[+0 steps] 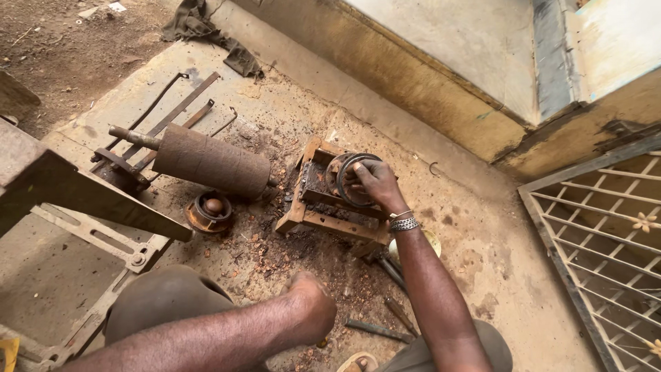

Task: The person uses a hammer and chisel to chip away rust and debris from a circular metal part clamped in a wooden jig. They repeatedly reposition the part and strike different areas to remove material.

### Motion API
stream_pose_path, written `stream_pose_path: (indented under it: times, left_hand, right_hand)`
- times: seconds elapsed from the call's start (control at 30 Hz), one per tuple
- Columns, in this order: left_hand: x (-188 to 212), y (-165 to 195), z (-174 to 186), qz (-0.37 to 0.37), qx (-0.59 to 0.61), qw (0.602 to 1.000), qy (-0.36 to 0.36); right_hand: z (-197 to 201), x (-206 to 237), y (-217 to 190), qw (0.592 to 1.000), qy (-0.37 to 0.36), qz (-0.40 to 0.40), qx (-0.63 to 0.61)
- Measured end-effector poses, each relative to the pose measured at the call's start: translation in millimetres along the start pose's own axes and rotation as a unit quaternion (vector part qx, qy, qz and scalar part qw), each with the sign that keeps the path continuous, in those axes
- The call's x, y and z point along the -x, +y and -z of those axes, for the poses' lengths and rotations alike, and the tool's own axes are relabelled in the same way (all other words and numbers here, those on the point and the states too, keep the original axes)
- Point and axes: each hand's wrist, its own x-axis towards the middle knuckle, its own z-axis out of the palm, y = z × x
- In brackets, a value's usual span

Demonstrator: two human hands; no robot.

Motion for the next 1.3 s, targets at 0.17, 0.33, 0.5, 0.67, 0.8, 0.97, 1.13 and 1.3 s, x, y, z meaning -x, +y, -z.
stream_pose_path:
  times: [0.17, 0.33, 0.5, 0.67, 0.8, 0.97, 1.13, 1.3]
  left_hand:
    - [2, 2, 2, 0.008, -0.007, 1.000, -0.005]
    - [4, 5, 3, 0.015, -0.010, 1.000, -0.008]
    - [4, 6, 7, 0.018, -0.014, 1.000, -0.013]
    - [-1, 3, 4, 0.019, -0.017, 1.000, -0.012]
    - [-7, -3, -4, 0.012, -0.026, 1.000, -0.001]
    - [-10, -8, -4, 0.023, -0.013, 0.999, 0.026]
    - [3, -19, 9, 0.027, 0.014, 0.996, 0.080]
    - [15, -40, 31, 0.089, 0.109, 0.977, 0.159]
  right_hand:
    - [-1, -2, 13, 1.000, 0.009, 0.025, 0.015]
    - [0, 0, 18, 0.996, 0.011, 0.054, 0.071]
    - [-2, 2, 15, 0.994, 0.031, 0.078, 0.065]
    - [20, 14, 9, 0.988, 0.081, 0.016, 0.134]
    - [37, 29, 12, 0.992, 0.086, -0.018, 0.086]
    - [34, 40, 26, 0.987, 0.060, -0.047, 0.142]
    - [36, 48, 36, 0.990, 0.065, -0.030, 0.118]
    - [52, 59, 27, 0.982, 0.036, 0.010, 0.187]
